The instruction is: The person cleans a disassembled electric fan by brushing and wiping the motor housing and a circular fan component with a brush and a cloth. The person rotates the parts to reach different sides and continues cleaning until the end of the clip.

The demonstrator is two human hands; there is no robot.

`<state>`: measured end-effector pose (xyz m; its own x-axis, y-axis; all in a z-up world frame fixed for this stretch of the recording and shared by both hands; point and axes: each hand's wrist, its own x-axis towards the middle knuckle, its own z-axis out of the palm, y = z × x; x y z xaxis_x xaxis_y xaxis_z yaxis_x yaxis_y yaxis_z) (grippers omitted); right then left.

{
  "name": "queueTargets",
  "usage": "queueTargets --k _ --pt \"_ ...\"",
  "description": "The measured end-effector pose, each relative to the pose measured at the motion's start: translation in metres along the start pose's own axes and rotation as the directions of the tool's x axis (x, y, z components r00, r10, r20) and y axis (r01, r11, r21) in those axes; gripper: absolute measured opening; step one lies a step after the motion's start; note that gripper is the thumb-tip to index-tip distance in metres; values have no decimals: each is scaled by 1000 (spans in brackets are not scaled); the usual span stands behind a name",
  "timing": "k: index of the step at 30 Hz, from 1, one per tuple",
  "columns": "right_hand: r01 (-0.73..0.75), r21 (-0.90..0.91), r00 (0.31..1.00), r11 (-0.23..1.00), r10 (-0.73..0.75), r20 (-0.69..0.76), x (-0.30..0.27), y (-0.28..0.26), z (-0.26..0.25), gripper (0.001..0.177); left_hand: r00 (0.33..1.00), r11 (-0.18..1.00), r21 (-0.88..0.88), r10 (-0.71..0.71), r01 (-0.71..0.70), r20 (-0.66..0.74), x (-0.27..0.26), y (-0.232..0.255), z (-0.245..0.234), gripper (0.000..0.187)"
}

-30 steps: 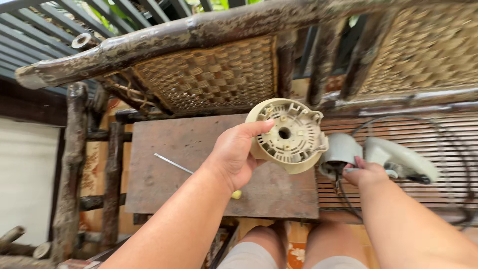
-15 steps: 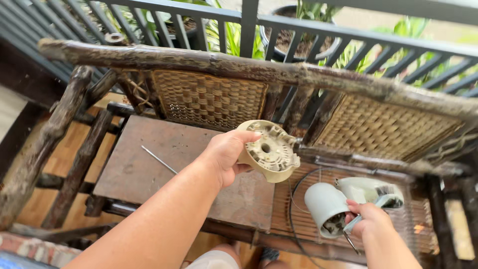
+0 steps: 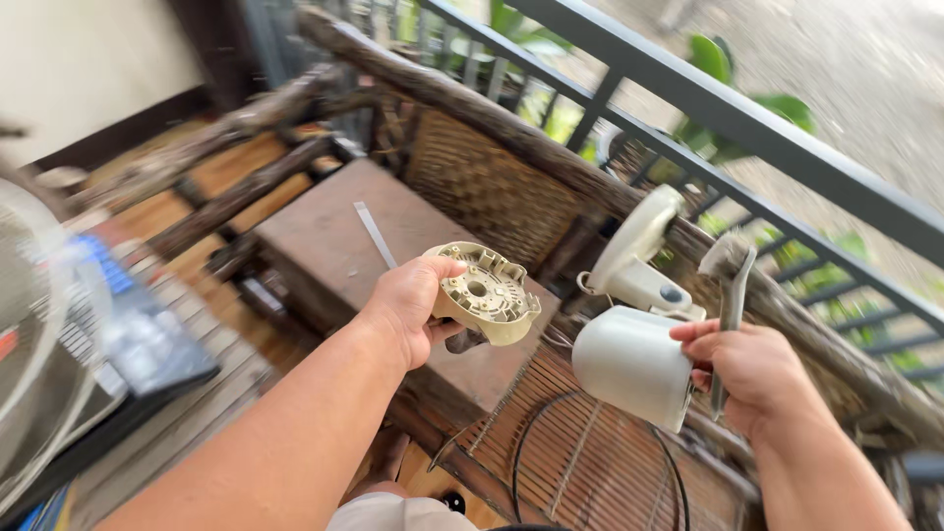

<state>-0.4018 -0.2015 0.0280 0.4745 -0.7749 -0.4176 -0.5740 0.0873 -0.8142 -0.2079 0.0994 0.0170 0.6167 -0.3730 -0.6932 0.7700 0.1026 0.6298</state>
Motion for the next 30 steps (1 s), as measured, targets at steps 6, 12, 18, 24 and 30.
queueTargets --k 6,12,18,24,30 --pt "203 -63 937 977 -175 303 -46 -74 82 11 979 978 -176 75 -109 -191 -66 -11 -89 31" --pt "370 -80 797 925 -273 539 -113 -125 182 9 935 945 -267 89 -188 -344 -122 -30 -186 28" --pt "592 -92 651 801 -408 640 -205 -181 282 5 911 943 -289 32 -164 -412 -175 -51 -270 29" --pt "801 -188 543 568 -557 629 -307 -222 357 4 937 959 -251 39 -132 -347 -213 -57 -328 28" --pt "861 -120 429 493 -582 691 -363 -244 412 4 974 989 -131 36 -67 -224 -221 -47 -360 28"
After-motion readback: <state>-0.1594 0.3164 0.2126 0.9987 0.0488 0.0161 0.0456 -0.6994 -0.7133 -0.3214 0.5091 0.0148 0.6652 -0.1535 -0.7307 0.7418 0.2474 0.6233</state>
